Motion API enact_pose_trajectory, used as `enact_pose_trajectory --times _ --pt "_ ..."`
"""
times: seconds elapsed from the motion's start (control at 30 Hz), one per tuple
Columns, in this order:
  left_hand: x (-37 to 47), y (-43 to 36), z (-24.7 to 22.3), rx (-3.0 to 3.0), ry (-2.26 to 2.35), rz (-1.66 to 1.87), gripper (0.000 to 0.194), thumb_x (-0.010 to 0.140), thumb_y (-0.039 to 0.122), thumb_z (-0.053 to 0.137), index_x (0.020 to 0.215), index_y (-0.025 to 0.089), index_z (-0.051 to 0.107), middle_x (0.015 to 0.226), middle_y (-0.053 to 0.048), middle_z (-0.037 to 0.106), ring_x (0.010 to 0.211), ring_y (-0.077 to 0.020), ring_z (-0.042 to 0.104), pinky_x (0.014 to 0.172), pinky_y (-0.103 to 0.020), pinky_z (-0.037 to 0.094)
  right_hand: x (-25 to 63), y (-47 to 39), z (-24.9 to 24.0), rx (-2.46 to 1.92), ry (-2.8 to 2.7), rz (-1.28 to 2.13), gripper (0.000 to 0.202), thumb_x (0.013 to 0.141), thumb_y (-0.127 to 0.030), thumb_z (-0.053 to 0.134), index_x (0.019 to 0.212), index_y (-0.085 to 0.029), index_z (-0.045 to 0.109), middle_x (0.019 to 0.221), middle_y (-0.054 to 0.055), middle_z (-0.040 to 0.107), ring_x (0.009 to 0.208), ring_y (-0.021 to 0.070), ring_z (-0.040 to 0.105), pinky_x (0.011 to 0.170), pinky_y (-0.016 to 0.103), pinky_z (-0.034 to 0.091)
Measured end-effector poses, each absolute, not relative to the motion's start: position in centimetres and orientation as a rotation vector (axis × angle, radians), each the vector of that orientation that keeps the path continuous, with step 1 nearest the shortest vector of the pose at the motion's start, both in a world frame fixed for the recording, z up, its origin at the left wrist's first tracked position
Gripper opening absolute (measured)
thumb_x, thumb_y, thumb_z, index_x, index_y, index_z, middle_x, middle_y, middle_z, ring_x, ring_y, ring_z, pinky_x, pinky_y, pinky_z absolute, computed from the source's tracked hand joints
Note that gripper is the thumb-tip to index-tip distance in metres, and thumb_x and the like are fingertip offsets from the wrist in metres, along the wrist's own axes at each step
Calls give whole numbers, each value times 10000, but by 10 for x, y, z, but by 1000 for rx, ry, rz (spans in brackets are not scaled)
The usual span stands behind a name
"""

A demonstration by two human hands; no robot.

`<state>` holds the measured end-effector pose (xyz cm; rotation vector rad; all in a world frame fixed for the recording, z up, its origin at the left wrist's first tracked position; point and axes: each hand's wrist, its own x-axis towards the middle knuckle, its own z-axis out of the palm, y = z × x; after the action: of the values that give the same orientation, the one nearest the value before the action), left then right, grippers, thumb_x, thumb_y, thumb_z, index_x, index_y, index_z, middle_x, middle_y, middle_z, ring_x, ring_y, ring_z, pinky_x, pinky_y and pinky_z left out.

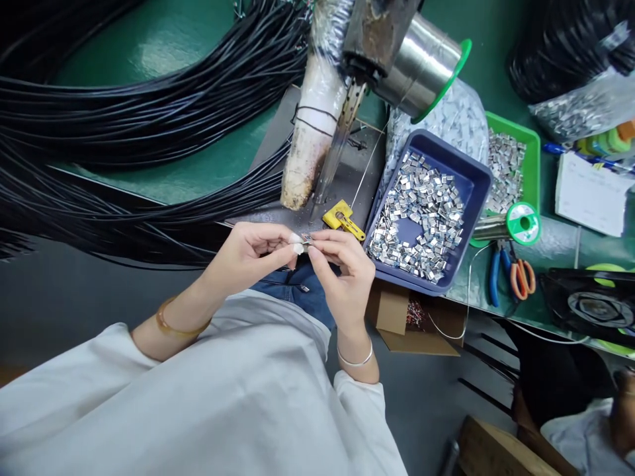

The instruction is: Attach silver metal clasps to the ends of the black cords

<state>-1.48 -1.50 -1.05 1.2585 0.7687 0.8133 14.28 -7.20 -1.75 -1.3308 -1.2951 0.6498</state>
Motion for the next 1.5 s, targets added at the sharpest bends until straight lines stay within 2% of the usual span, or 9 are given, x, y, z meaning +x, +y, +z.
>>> enact_pose_trajectory --times 0.23,0.33,0.53,0.73,0.9,1.03,1.27,1.4,1.5 --pt "-14 -19 -15 1744 842 1028 123 893 188 660 799 134 718 653 2 622 553 -81 466 535 -214 376 144 -72 -17 -1378 -1270 650 39 900 -226 697 898 -236 734 1025 33 734 950 167 744 784 308 654" --pt "-12 -24 -16 1885 872 1011 155 926 177 599 816 150 706 684 -8 641 591 -98 503 593 -226 400 144 -73 -18 -1371 -1326 592 43 904 -207 672 879 -213 707 1023 37 731 955 181 752 831 354 659" --pt "-12 -27 -12 1530 870 854 223 974 274 541 810 156 634 657 2 618 559 -88 503 573 -213 403 135 -80 -23 -1396 -1471 174 103 880 -134 683 922 -227 702 1073 33 736 990 182 739 877 382 655" --pt "-16 -12 -4 1109 702 755 244 882 316 674 720 136 638 588 6 594 529 -72 482 525 -193 387 141 -78 -24 -1356 -1312 139 129 980 -171 544 1035 -231 644 1029 41 732 940 186 758 772 381 675" --pt "-11 -7 -6 978 766 792 208 719 283 809 701 124 677 629 12 602 581 -70 500 554 -184 414 142 -79 -19 -1260 -1497 -36 142 888 -118 689 972 -230 669 989 22 768 890 171 757 766 337 657" --pt "-7 -8 -8 941 751 830 123 660 193 803 696 124 708 669 2 654 619 -76 543 596 -183 449 140 -79 -17 -1226 -1628 -76 177 868 -127 720 992 -243 668 1002 21 781 874 179 765 752 338 651" --pt "-7 -8 -4 961 816 815 52 680 165 727 663 130 692 543 45 534 501 -46 409 484 -173 327 142 -77 -18 -1225 -1482 83 137 909 -114 630 978 -232 628 918 10 779 839 183 775 717 335 643" --pt "-8 -5 -2 972 789 809 60 691 177 697 654 136 674 575 29 574 504 -53 419 484 -183 332 144 -80 -19 -1215 -1600 -17 119 893 -137 669 937 -239 625 904 8 787 798 180 775 662 310 631" --pt "-9 -4 -3 1014 802 783 79 688 179 698 640 132 658 560 35 525 506 -51 390 476 -184 292 144 -80 -20 -1214 -1643 -76 125 884 -142 689 948 -239 640 950 19 793 820 173 773 684 305 634"
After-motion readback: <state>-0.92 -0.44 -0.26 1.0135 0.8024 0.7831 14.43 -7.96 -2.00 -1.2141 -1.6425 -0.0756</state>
